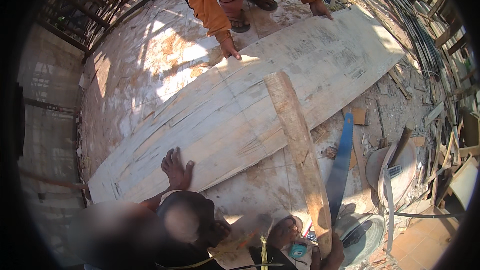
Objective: The person measures and marks a wooden plank using a tape measure, pencil, and try square. They then use a hand saw to cut the plank along the marked line.
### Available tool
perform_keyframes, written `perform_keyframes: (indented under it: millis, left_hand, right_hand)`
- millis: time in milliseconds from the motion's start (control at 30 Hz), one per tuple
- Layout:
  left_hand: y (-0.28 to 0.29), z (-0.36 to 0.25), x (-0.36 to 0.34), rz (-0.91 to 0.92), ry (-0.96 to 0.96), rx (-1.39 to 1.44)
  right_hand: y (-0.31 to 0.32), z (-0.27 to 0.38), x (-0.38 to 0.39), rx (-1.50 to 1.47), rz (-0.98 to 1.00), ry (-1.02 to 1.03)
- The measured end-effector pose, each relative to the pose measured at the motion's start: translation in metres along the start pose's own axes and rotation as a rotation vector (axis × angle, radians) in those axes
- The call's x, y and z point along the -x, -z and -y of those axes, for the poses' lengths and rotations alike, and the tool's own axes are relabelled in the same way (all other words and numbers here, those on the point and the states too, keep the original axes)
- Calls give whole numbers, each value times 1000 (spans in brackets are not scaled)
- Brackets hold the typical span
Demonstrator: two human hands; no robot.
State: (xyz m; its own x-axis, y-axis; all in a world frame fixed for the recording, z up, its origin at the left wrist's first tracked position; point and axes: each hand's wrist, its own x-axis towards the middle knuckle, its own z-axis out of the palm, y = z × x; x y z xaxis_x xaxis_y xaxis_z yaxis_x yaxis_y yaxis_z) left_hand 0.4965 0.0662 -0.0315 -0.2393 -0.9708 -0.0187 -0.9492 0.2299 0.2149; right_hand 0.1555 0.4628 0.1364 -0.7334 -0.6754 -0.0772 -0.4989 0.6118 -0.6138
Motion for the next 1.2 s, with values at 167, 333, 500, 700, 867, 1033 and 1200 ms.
perform_keyframes:
  millis: [167, 333, 500, 700, 867, 1033, 1200]
  left_hand:
    - [3, 9, 1, 14, 17, 3]
    - [3, 3, -5, -1, 11, -3]
    - [-2, 6, 0, -8, -1, 14]
    - [30, 1, -8, 237, -24, -50]
    - [87, -31, 12, 919, -52, 303]
    - [48, -87, 66, 1556, 483, 870]
    - [-46, -149, 100, 406, 1170, 1862]
  right_hand:
    - [-136, 88, -116, -52, 263, 271]
    - [-216, 115, -132, 6, 319, 333]
    - [-247, 102, -129, -12, 381, 302]
    - [-245, 103, -133, -206, 356, 181]
    - [-196, 51, -121, -577, 355, 29]
    - [-72, -24, -36, -290, 465, -227]
    - [-44, -69, 62, -202, 269, -335]
